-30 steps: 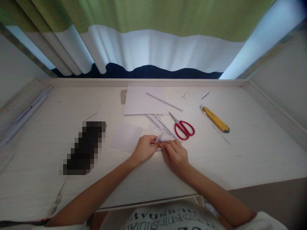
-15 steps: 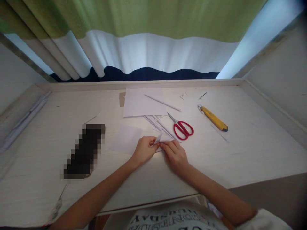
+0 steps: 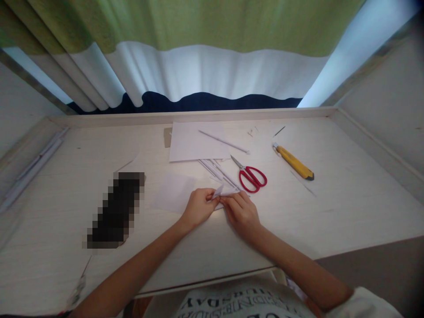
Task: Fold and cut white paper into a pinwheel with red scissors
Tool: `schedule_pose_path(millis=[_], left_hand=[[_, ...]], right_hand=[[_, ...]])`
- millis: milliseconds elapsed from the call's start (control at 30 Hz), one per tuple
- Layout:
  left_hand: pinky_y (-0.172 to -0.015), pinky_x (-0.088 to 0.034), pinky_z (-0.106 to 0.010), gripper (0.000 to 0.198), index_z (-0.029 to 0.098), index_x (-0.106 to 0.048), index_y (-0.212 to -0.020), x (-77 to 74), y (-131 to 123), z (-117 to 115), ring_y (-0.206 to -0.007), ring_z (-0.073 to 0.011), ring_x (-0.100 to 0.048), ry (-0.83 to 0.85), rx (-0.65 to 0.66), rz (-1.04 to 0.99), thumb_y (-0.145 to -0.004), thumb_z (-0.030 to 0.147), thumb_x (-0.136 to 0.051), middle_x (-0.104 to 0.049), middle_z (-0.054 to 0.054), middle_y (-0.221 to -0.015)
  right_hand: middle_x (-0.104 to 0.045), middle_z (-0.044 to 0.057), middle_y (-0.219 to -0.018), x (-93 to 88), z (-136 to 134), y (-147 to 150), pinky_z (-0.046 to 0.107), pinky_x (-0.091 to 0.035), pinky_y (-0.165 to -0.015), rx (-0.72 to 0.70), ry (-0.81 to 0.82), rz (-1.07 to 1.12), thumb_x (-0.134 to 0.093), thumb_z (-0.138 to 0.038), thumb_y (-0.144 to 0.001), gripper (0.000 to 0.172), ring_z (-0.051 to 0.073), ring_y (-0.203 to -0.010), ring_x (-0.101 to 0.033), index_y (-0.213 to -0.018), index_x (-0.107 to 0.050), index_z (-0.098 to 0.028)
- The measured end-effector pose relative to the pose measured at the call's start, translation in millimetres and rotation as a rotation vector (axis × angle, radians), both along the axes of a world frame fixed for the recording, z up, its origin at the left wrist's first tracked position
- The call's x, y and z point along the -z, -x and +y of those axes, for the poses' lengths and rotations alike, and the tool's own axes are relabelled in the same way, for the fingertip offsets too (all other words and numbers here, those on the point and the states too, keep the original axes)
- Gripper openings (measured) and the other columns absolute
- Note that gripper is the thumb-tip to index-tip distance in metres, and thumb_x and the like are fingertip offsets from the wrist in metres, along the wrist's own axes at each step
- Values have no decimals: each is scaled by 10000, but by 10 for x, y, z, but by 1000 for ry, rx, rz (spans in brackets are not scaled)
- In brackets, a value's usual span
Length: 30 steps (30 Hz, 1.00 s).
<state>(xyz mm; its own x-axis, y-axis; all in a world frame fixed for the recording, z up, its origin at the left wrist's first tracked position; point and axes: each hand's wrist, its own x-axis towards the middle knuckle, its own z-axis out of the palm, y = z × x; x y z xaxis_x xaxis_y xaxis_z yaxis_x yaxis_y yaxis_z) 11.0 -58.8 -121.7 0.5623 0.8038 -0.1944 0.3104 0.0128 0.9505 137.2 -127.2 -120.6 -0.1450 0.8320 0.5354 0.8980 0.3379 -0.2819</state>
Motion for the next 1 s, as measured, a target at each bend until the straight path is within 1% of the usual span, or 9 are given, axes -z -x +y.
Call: schedule_pose_path(millis=[300, 433, 700, 833, 1000], left_hand=[[-703, -455, -229, 234, 121, -647, -850, 77, 16, 13, -766, -171, -605, -6, 43, -20, -711, 181, -468, -670, -18, -767], [-691, -460, -227, 232, 123, -650, -834, 63, 14, 14, -762, -171, -608, -14, 43, -19, -704, 168, -463, -674, -19, -757], [-666, -463, -214, 206, 122, -654, -796, 6, 11, 9, -726, -168, -610, -23, 16, -6, -687, 171, -486, -673, -12, -701], [-664, -460, -207, 211, 128, -652, -805, 10, 12, 8, -727, -164, -609, -23, 22, -4, -695, 163, -475, -669, -4, -707], [-700, -454, -218, 224, 129, -649, -826, 24, 12, 12, -766, -170, -605, -16, 40, -3, -712, 187, -465, -669, -9, -743]], right_hand=[[-582, 65, -613, 16, -6, 10, 300, -420, -611, 31, 8, 5, -485, -142, -790, 157, 174, -641, -467, -693, -609, -133], [-579, 63, -600, 18, 4, 15, 299, -417, -611, 23, 5, 0, -490, -142, -787, 158, 172, -631, -464, -677, -604, -130], [-586, 67, -631, 32, 10, 8, 299, -415, -625, 2, 3, -6, -466, -129, -798, 159, 176, -662, -475, -722, -605, -128], [-585, 66, -632, 38, 11, 11, 297, -412, -625, -5, 3, -3, -455, -128, -803, 164, 175, -664, -476, -735, -604, -130], [-569, 61, -619, 21, 19, 17, 297, -408, -616, 13, 16, 11, -453, -136, -803, 177, 171, -645, -472, -696, -593, -144]])
